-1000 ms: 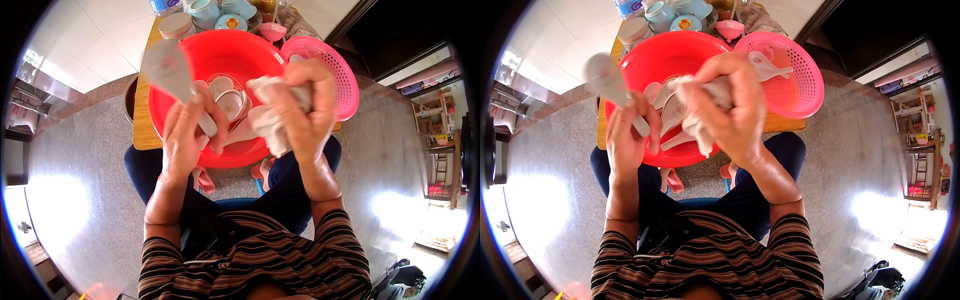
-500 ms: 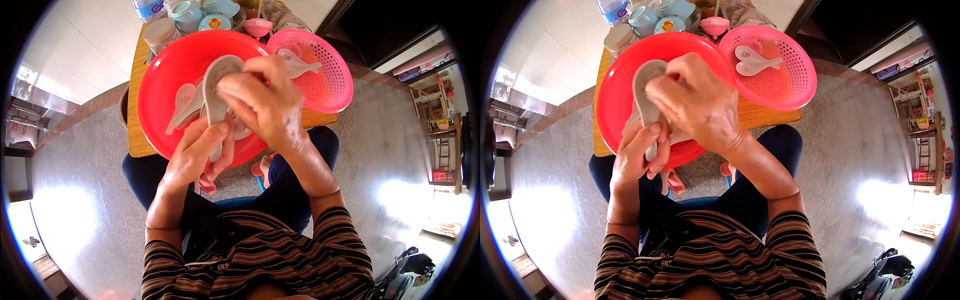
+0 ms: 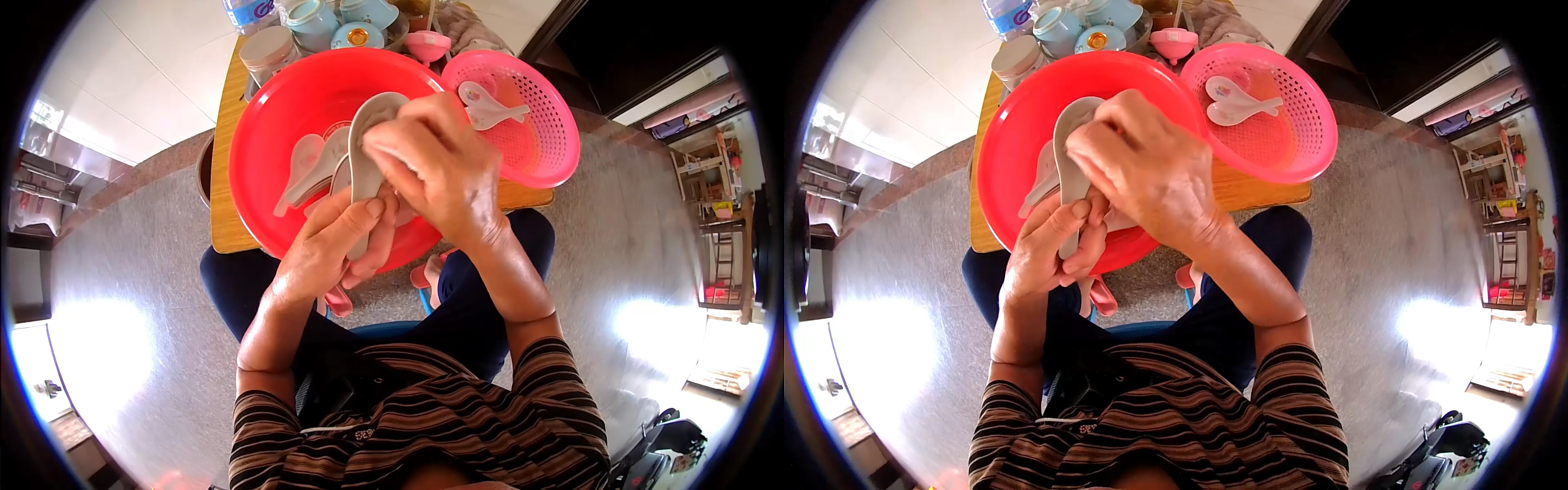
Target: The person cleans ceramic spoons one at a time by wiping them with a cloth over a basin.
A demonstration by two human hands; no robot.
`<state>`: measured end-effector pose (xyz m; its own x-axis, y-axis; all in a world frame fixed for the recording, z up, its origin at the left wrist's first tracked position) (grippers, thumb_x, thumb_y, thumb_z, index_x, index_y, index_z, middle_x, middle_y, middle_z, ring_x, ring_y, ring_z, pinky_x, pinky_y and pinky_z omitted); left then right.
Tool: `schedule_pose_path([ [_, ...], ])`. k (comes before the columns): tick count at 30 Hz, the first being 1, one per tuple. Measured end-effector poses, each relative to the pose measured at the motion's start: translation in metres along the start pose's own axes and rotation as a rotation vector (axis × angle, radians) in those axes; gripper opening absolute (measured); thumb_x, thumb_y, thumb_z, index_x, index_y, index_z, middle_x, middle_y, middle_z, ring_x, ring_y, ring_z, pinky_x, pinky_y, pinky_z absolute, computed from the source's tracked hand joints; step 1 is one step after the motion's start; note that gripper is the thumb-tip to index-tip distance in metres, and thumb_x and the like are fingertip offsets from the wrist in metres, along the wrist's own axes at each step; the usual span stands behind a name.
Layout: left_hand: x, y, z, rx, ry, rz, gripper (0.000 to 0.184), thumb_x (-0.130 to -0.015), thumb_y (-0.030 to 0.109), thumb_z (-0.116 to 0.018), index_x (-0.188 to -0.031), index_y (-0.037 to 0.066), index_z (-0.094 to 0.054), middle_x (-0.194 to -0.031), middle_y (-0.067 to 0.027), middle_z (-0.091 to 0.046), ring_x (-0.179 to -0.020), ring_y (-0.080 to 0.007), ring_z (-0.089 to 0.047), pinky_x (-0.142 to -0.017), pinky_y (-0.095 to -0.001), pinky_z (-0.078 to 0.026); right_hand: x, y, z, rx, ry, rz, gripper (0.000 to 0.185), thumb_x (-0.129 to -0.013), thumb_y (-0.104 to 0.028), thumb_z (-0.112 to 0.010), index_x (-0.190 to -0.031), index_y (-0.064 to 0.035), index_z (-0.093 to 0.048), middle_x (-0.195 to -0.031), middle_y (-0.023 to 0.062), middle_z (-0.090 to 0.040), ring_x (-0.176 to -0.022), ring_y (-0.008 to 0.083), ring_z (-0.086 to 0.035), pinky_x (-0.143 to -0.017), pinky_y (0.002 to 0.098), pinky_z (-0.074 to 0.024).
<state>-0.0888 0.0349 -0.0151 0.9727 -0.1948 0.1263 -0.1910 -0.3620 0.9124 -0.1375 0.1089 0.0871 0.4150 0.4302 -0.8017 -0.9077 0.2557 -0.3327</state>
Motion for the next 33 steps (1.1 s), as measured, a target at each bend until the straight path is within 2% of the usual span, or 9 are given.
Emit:
schedule_pose_path([
  [5,-0.002,0.011,0.005,0.088,0.097,-0.149,0.047,-0.101,0.052,-0.033,-0.085,0.009,-0.042,-0.048,0.0046,-0.032,-0.037,-0.0037,-0.022,-0.034,-0.0205,-0.017,-0.003,0.009,0.017,0.157,0.091,0.032,0.015,-0.074,-0.008,-0.076,-0.083,-0.0132,-0.065,-0.082,0.0004,-0.055,-0.063,0.0159,-0.061,-0.052,0.0288,-0.0494],
  [10,-0.001,0.028,0.021,0.069,0.131,-0.327,0.045,-0.101,0.050,-0.038,-0.086,0.008,-0.046,-0.049,0.0060,-0.032,-0.040,-0.0020,-0.024,-0.037,-0.0195,-0.017,-0.011,0.012,0.046,0.026,0.217,0.045,0.015,-0.074,-0.004,-0.077,-0.084,-0.0112,-0.069,-0.086,0.0002,-0.059,-0.067,0.0153,-0.060,-0.058,0.0277,-0.0498],
  [14,0.002,0.027,0.020,-0.172,0.253,-0.270,0.027,-0.097,0.024,-0.059,-0.109,0.000,-0.061,-0.074,-0.0066,-0.065,-0.064,-0.0148,-0.062,-0.061,-0.0245,-0.049,-0.003,0.016,0.047,-0.195,0.261,-0.106,0.017,-0.071,-0.006,-0.079,-0.085,-0.0099,-0.069,-0.088,0.0002,-0.061,-0.078,0.0169,-0.058,-0.065,0.0284,-0.0488],
  [18,0.008,0.037,0.000,-0.781,0.217,-0.378,0.026,-0.088,0.021,-0.067,-0.106,0.003,-0.061,-0.080,-0.0143,-0.067,-0.070,-0.0229,-0.066,-0.067,-0.0317,-0.052,-0.005,-0.020,0.016,0.006,0.110,0.178,0.009,-0.073,-0.015,-0.077,-0.079,-0.0121,-0.070,-0.082,0.0020,-0.061,-0.076,0.0194,-0.058,-0.067,0.0307,-0.0470],
  [22,0.008,0.030,-0.004,-0.880,0.083,-0.217,0.030,-0.089,0.025,-0.067,-0.105,0.000,-0.061,-0.079,-0.0089,-0.064,-0.070,-0.0169,-0.061,-0.065,-0.0296,-0.048,-0.008,0.026,0.008,-0.308,-0.137,-0.161,0.011,-0.085,-0.016,-0.066,-0.081,-0.0054,-0.068,-0.067,0.0020,-0.060,-0.076,0.0129,-0.059,-0.067,0.0266,-0.0460],
  [24,0.009,0.021,-0.007,-0.800,0.046,-0.191,0.035,-0.090,0.028,-0.067,-0.106,-0.002,-0.062,-0.082,-0.0045,-0.063,-0.072,-0.0114,-0.057,-0.066,-0.0280,-0.046,0.006,0.054,-0.005,-0.771,-0.155,-0.599,0.018,-0.090,-0.018,-0.064,-0.085,-0.0010,-0.066,-0.066,0.0004,-0.061,-0.083,0.0106,-0.060,-0.069,0.0246,-0.0467],
  [28,0.012,0.019,0.002,-0.010,0.081,-0.203,0.036,-0.097,0.025,-0.059,-0.121,-0.002,-0.054,-0.082,0.0035,-0.058,-0.069,-0.0010,-0.049,-0.057,-0.0167,-0.038,0.007,0.040,-0.001,-0.740,0.057,-0.469,0.016,-0.094,-0.013,-0.056,-0.096,-0.0003,-0.065,-0.093,0.0098,-0.067,-0.093,0.0145,-0.061,-0.076,0.0271,-0.0494],
  [30,0.008,0.017,0.007,0.083,0.051,-0.223,0.034,-0.098,0.026,-0.058,-0.118,-0.001,-0.055,-0.080,0.0052,-0.055,-0.065,0.0016,-0.044,-0.055,-0.0142,-0.033,-0.005,-0.001,0.003,-0.358,0.022,0.028,0.019,-0.095,-0.017,-0.053,-0.105,-0.0031,-0.062,-0.105,0.0111,-0.066,-0.105,0.0272,-0.061,-0.087,0.0361,-0.0500],
  [33,0.009,0.013,0.018,-0.183,0.187,-0.223,0.028,-0.097,0.024,-0.059,-0.111,0.000,-0.056,-0.077,0.0030,-0.058,-0.064,-0.0007,-0.049,-0.053,-0.0159,-0.036,0.000,-0.026,0.002,-0.148,0.017,0.181,0.016,-0.094,-0.012,-0.054,-0.101,-0.0026,-0.064,-0.103,0.0104,-0.066,-0.109,0.0288,-0.059,-0.089,0.0377,-0.0492],
])
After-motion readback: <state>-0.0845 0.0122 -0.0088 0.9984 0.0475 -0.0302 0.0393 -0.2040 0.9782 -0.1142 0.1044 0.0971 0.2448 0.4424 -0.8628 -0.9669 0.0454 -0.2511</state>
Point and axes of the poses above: each hand's wrist, its own x-axis away from the middle knuckle, its own z-axis out of the back of the hand, y = z × x, the point moved 10 cm from there along -x, towards the middle knuckle
